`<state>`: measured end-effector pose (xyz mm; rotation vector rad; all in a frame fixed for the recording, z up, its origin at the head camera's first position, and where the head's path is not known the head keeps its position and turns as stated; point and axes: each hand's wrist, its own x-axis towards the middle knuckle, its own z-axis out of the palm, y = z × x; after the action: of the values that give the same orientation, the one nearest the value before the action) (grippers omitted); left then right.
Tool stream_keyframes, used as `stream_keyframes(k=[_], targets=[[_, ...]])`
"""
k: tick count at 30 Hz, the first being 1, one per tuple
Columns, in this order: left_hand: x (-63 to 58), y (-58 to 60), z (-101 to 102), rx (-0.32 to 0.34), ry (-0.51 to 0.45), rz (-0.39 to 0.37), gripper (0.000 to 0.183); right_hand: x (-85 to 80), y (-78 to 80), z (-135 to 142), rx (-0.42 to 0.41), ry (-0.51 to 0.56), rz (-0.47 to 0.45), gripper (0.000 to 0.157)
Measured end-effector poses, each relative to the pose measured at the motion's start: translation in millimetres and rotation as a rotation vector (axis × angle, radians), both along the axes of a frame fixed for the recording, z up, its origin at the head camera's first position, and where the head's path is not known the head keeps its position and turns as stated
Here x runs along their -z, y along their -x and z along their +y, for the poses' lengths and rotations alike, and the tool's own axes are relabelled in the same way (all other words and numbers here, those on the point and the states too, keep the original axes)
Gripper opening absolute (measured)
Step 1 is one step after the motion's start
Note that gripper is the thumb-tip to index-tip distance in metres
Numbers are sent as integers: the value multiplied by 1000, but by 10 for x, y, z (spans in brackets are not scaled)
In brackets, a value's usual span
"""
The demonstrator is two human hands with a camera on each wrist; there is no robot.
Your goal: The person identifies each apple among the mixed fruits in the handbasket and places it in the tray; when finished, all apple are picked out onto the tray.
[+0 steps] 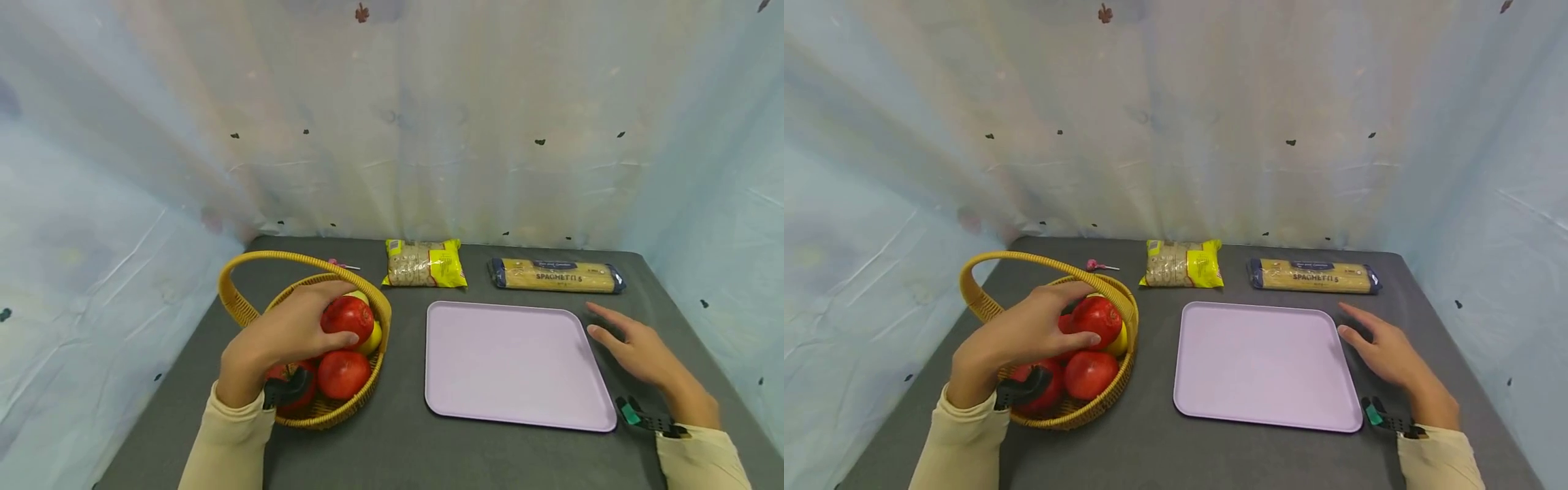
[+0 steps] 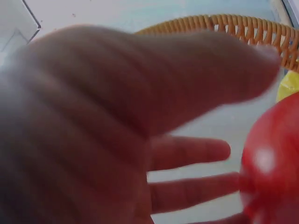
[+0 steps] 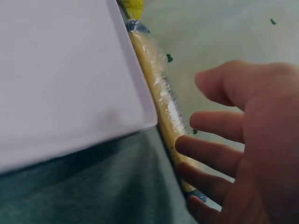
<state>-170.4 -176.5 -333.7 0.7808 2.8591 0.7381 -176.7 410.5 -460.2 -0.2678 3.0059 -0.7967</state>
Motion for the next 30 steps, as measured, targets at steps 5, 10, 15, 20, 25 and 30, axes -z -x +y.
stream_keyframes(k=[5,10,15,20,25,30], targets=[[34,37,99,-5,34,-44,74,107,-13,19,-7,14,-50,64],[76,49,140,-30,71,-50,75,171,-33,9,-39,26,-36,66],[106,64,158,-64,92,-66,76,233,-39,2,-64,44,-29,68],[113,81,184,-99,113,-99,82,259,-52,8,-75,79,-42,67],[129,96,209,-115,122,-123,86,261,-52,18,-88,96,-62,67],[143,107,209,-110,118,-117,85,249,-40,32,-94,89,-68,67]])
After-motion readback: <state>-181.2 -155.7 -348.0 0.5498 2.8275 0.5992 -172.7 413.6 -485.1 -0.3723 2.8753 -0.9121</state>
